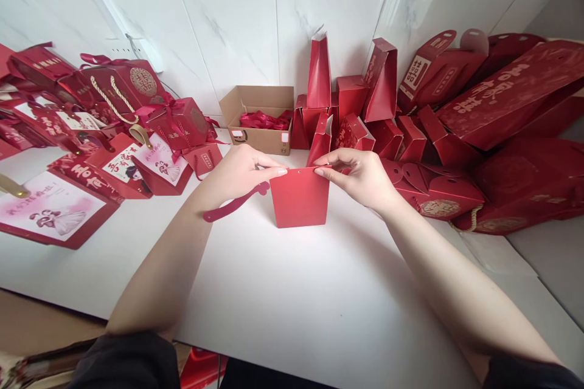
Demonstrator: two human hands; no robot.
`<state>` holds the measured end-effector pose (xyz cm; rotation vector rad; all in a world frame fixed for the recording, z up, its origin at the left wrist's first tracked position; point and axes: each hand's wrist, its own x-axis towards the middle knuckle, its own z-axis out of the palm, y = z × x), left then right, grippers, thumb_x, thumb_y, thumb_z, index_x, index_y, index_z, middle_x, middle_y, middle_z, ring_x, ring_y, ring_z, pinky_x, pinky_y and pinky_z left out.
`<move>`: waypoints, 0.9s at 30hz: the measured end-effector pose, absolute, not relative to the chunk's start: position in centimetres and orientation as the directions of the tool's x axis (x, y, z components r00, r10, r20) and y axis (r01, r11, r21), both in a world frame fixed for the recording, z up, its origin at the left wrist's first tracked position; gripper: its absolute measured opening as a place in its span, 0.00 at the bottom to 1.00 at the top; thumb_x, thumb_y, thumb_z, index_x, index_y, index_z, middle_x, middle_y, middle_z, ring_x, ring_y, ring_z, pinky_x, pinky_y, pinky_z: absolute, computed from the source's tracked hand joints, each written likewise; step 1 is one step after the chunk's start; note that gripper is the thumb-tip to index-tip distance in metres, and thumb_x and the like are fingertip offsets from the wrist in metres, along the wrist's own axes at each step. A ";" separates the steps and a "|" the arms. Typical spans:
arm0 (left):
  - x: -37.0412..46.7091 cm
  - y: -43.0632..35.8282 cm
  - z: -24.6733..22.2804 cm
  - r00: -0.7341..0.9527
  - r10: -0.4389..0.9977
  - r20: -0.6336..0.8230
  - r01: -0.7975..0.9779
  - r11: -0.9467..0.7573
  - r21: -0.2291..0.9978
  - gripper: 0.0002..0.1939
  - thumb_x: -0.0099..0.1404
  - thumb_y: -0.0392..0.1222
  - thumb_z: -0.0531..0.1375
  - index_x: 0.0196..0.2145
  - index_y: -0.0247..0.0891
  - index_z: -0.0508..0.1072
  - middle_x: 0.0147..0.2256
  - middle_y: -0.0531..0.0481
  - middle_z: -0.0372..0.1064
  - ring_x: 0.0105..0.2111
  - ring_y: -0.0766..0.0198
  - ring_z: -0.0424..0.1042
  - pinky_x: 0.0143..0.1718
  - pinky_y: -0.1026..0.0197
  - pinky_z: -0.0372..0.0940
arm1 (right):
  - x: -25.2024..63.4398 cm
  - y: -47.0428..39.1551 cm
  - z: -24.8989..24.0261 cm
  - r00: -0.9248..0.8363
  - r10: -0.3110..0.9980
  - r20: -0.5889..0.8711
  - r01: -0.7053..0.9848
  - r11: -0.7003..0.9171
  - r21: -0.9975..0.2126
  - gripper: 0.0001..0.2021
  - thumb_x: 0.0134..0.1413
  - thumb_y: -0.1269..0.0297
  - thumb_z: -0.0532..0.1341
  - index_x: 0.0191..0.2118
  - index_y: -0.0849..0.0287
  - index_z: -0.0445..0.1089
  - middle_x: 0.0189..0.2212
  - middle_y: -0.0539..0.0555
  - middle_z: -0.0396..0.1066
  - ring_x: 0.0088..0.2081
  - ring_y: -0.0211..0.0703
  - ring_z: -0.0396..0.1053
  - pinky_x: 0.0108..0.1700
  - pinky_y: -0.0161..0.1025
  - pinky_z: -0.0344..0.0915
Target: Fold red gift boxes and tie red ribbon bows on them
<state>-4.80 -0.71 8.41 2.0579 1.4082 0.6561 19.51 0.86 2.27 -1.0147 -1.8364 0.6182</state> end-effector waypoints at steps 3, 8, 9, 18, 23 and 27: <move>-4.9 -0.4 8.0 0.332 0.939 0.089 0.679 -0.303 0.669 0.16 0.64 0.53 0.59 0.29 0.41 0.81 0.25 0.51 0.75 0.22 0.63 0.72 0.20 0.64 0.60 | 19.5 1.3 1.8 -0.164 0.907 0.388 0.405 0.420 -0.812 0.13 0.54 0.55 0.66 0.41 0.57 0.78 0.39 0.55 0.79 0.37 0.46 0.76 0.41 0.43 0.71; -4.6 -0.3 7.7 0.333 0.936 0.115 0.661 -0.318 0.679 0.15 0.64 0.51 0.59 0.30 0.42 0.82 0.25 0.52 0.75 0.23 0.64 0.73 0.21 0.64 0.60 | 19.0 1.2 1.5 -0.197 0.926 0.324 0.322 0.373 -0.870 0.16 0.55 0.51 0.64 0.42 0.57 0.78 0.39 0.56 0.78 0.38 0.46 0.74 0.42 0.43 0.69; -4.6 -0.3 7.6 0.337 0.934 0.119 0.656 -0.323 0.682 0.14 0.64 0.51 0.59 0.31 0.42 0.82 0.26 0.52 0.76 0.23 0.64 0.73 0.21 0.64 0.61 | 18.8 1.3 1.4 -0.189 0.929 0.318 0.280 0.361 -0.889 0.16 0.57 0.50 0.62 0.41 0.58 0.78 0.38 0.55 0.78 0.38 0.45 0.73 0.42 0.41 0.68; -4.3 -0.4 7.2 0.410 0.902 0.133 0.629 -0.385 0.676 0.15 0.66 0.48 0.56 0.35 0.42 0.81 0.31 0.51 0.77 0.25 0.63 0.73 0.25 0.63 0.65 | 16.6 1.7 -0.7 -0.045 0.967 0.250 0.058 0.253 -0.966 0.28 0.62 0.41 0.50 0.28 0.59 0.73 0.28 0.52 0.71 0.34 0.41 0.67 0.38 0.36 0.62; -3.8 -0.9 7.3 0.415 0.899 0.140 0.628 -0.394 0.671 0.15 0.67 0.46 0.55 0.35 0.41 0.81 0.31 0.52 0.77 0.27 0.63 0.73 0.27 0.64 0.64 | 16.0 1.2 -0.8 -0.003 0.952 0.307 0.108 0.305 -0.946 0.29 0.62 0.39 0.49 0.22 0.58 0.64 0.22 0.50 0.62 0.28 0.40 0.61 0.32 0.36 0.58; -3.1 -1.1 7.1 0.401 0.897 0.188 0.658 -0.425 0.621 0.16 0.67 0.46 0.54 0.32 0.39 0.79 0.27 0.53 0.74 0.23 0.66 0.68 0.25 0.64 0.58 | 16.0 1.2 -1.0 0.003 0.951 0.311 0.111 0.308 -0.945 0.29 0.62 0.38 0.47 0.22 0.58 0.60 0.21 0.49 0.59 0.27 0.39 0.59 0.31 0.37 0.57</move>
